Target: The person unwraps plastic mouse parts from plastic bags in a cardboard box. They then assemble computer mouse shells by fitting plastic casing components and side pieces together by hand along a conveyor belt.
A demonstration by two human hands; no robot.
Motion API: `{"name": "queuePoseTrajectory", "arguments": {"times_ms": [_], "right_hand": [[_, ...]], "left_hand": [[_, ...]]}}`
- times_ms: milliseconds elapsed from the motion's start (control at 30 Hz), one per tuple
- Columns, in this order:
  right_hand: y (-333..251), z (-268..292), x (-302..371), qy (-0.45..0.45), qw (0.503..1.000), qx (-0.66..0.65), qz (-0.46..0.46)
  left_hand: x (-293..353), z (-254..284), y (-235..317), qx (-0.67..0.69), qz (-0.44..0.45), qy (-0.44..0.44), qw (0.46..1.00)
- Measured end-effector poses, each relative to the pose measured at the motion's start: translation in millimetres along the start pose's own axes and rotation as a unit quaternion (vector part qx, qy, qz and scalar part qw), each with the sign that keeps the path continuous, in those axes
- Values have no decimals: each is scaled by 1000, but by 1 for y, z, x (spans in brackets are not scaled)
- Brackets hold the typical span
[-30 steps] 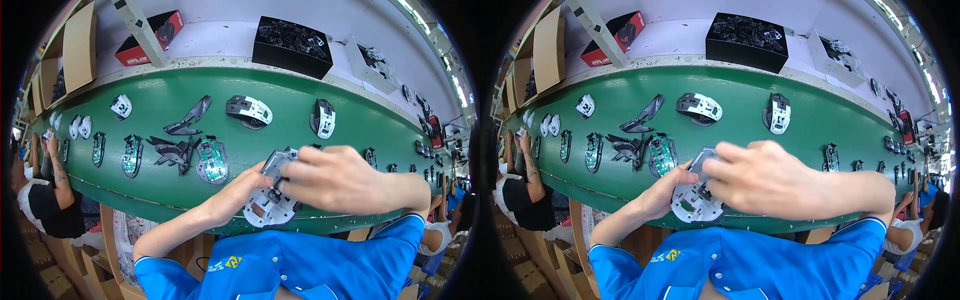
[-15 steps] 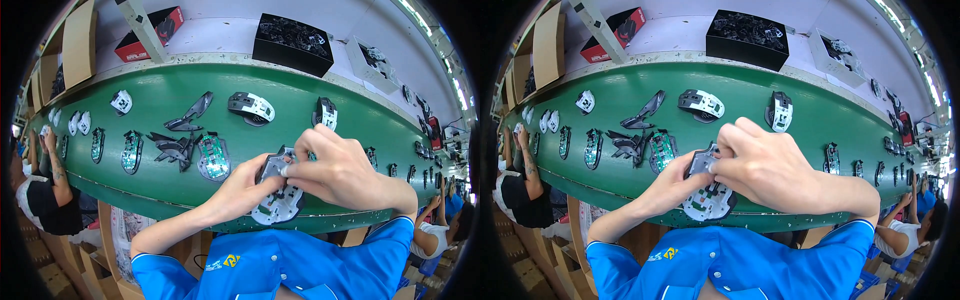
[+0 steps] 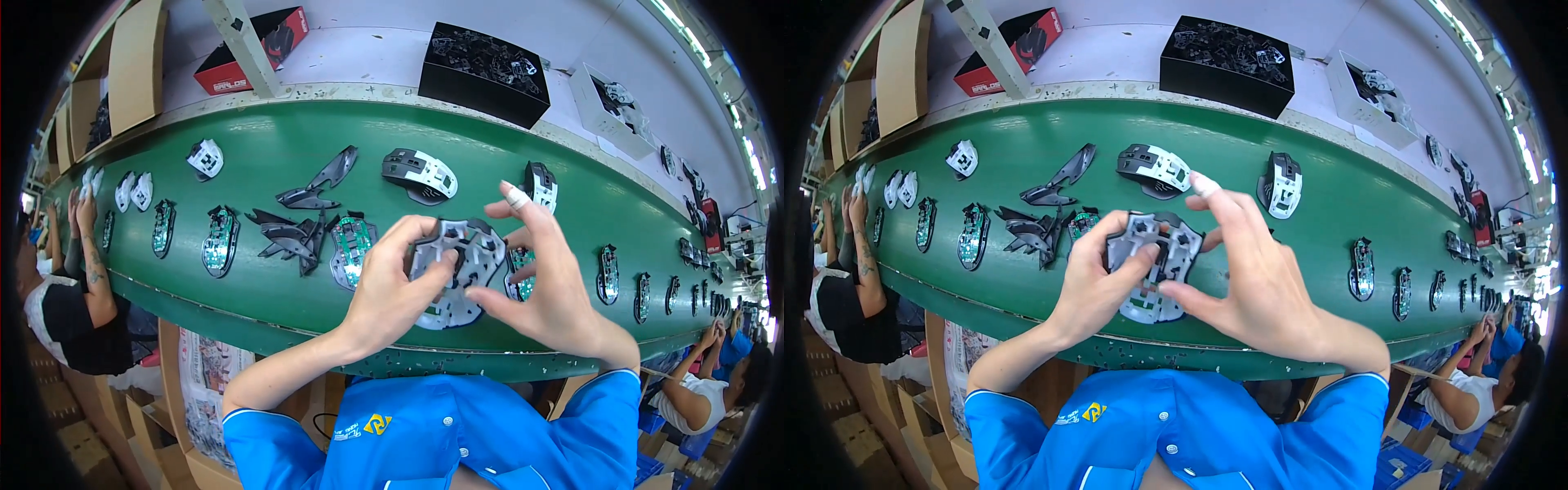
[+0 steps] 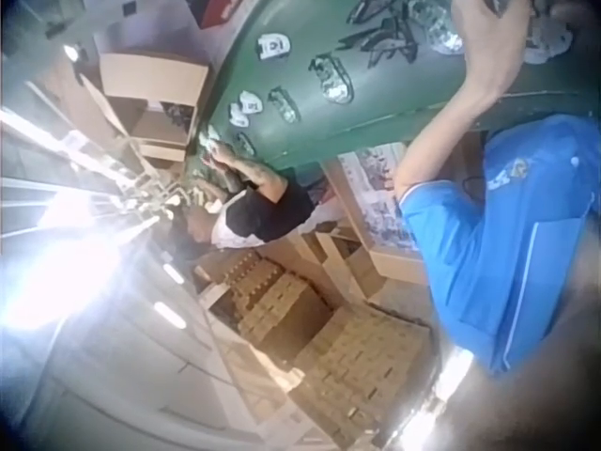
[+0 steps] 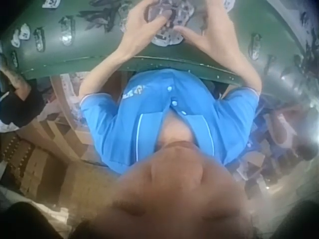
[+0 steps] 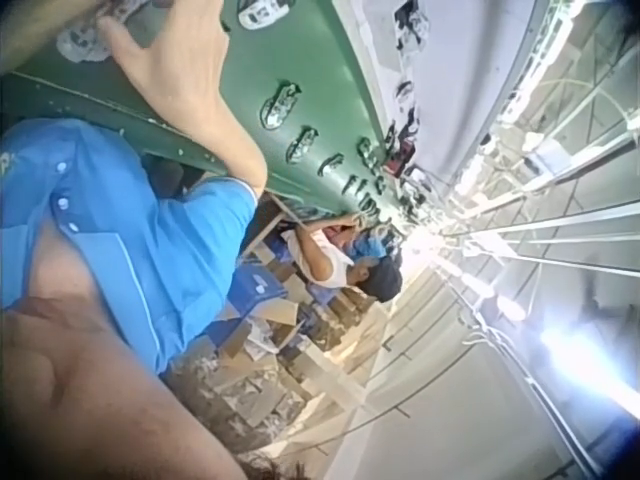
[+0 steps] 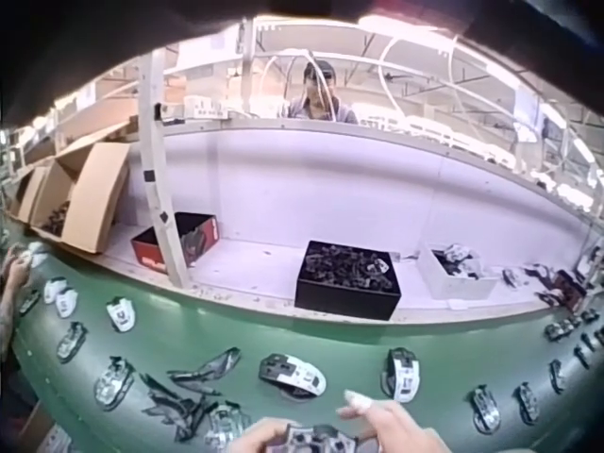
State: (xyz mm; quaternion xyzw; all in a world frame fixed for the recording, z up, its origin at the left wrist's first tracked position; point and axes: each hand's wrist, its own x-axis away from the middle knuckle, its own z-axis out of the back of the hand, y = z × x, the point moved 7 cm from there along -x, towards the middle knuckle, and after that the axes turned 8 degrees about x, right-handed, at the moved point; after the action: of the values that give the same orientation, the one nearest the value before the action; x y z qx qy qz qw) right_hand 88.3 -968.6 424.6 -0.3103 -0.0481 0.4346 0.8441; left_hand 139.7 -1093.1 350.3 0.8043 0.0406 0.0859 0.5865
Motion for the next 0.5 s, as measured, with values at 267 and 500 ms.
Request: {"name": "queuePoseTrajectory", "arguments": {"times_ms": [267,500], "right_hand": [[22,-50,24,93,990,-101,-29],[26,-47,28,163,982,-80,-57]], "left_hand": [[-1,-7,3,23,-67,38,997],[6,-12,16,-136,-172,17,976]]}}
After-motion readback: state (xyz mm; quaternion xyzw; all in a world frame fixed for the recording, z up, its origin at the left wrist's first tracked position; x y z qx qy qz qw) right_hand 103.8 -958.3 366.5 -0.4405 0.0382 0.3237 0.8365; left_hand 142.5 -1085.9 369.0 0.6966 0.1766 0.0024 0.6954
